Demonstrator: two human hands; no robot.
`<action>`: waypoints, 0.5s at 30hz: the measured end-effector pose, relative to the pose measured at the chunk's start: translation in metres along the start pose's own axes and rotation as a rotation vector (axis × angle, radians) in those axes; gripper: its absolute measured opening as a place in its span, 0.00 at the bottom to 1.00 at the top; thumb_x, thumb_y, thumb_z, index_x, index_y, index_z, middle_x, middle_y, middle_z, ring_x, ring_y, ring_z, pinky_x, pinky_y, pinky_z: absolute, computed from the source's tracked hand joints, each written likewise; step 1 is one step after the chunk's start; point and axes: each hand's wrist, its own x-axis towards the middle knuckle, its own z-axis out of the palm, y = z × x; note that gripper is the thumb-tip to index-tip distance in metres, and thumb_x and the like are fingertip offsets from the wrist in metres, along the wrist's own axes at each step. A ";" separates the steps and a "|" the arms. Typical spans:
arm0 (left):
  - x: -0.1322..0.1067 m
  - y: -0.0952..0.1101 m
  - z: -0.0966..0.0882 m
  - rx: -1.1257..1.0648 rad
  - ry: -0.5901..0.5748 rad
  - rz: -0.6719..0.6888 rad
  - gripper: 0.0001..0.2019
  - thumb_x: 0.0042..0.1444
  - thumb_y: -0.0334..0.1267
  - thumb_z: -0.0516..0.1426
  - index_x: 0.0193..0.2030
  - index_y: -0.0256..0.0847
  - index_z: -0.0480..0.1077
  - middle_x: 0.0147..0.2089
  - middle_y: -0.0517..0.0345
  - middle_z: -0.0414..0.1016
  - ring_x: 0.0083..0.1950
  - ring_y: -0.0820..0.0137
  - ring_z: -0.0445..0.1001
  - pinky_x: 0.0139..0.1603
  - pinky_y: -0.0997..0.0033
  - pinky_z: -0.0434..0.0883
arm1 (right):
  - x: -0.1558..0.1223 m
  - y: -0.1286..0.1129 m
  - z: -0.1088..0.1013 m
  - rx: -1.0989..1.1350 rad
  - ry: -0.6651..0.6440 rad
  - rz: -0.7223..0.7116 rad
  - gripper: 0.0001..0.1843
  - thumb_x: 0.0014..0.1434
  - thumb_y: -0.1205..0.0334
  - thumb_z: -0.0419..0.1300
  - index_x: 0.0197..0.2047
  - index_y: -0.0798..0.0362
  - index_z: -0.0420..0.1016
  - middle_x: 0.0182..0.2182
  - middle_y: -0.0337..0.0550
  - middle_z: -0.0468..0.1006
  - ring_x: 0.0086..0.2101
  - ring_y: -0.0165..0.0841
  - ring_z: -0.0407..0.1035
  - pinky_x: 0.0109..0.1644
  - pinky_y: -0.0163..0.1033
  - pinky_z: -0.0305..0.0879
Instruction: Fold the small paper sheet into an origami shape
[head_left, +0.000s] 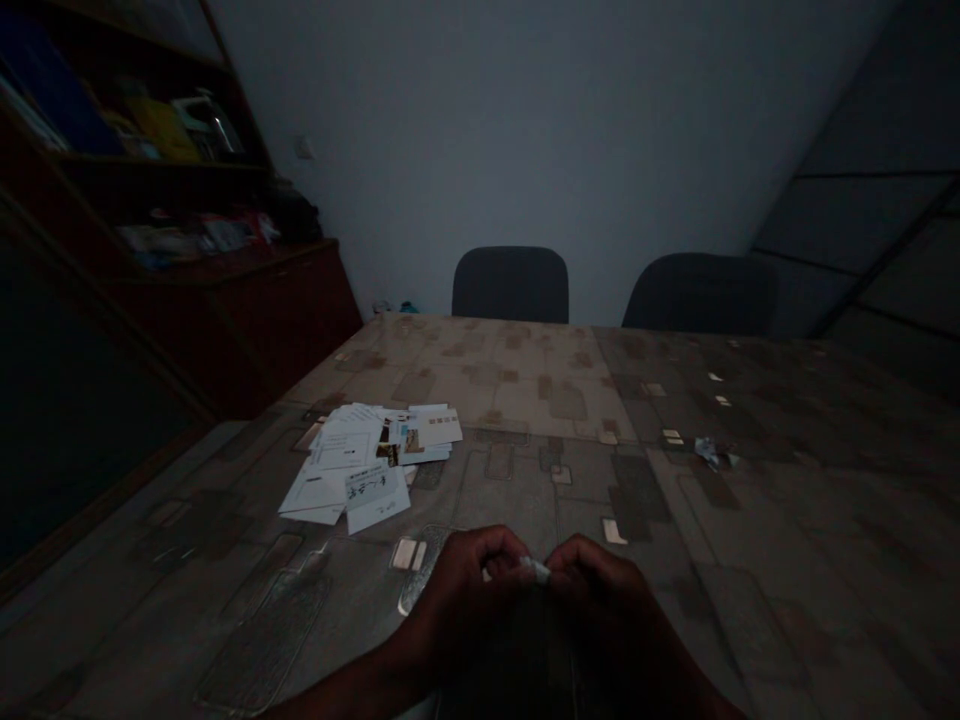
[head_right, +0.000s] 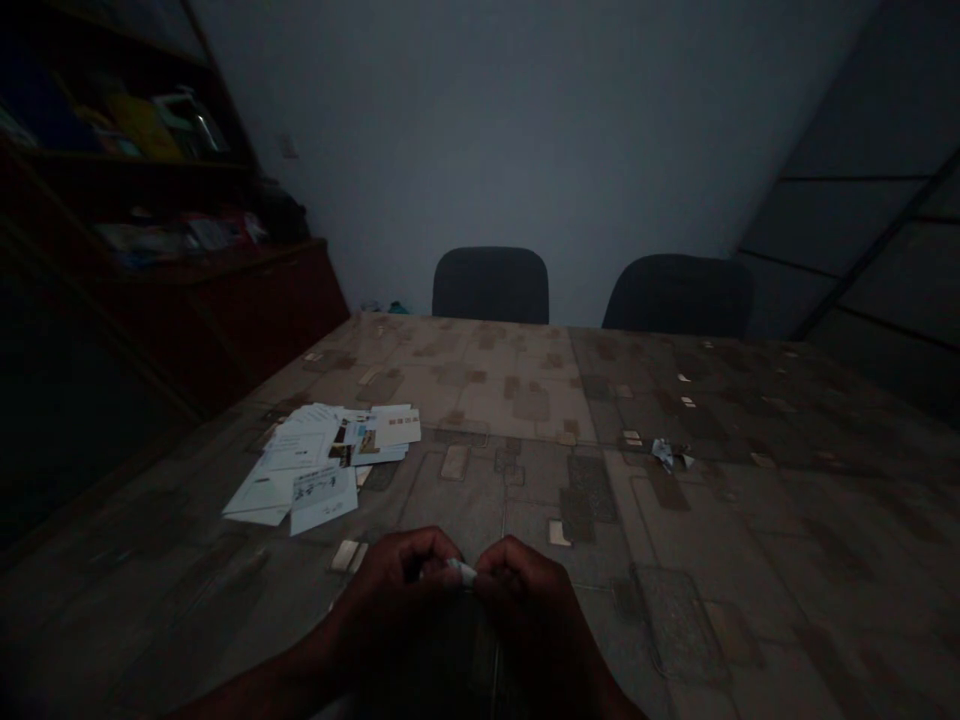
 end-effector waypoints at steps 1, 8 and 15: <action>0.000 -0.001 0.000 -0.012 -0.006 0.001 0.12 0.47 0.46 0.59 0.25 0.38 0.69 0.21 0.67 0.60 0.25 0.74 0.57 0.27 0.76 0.56 | 0.000 0.000 0.000 0.003 0.002 -0.009 0.18 0.59 0.47 0.54 0.29 0.53 0.67 0.23 0.34 0.63 0.26 0.30 0.58 0.29 0.34 0.54; 0.000 0.001 0.001 -0.031 0.016 0.039 0.09 0.47 0.41 0.61 0.31 0.38 0.72 0.25 0.64 0.68 0.29 0.72 0.65 0.31 0.75 0.60 | -0.001 -0.007 -0.002 0.170 -0.016 0.069 0.21 0.55 0.42 0.58 0.30 0.54 0.69 0.23 0.36 0.65 0.26 0.31 0.60 0.29 0.33 0.56; -0.001 0.002 0.003 -0.037 0.057 0.029 0.05 0.44 0.36 0.60 0.26 0.37 0.71 0.23 0.64 0.67 0.28 0.73 0.64 0.30 0.75 0.60 | -0.002 -0.010 0.004 0.242 0.039 0.034 0.16 0.52 0.50 0.64 0.28 0.52 0.66 0.20 0.31 0.62 0.23 0.27 0.57 0.26 0.31 0.54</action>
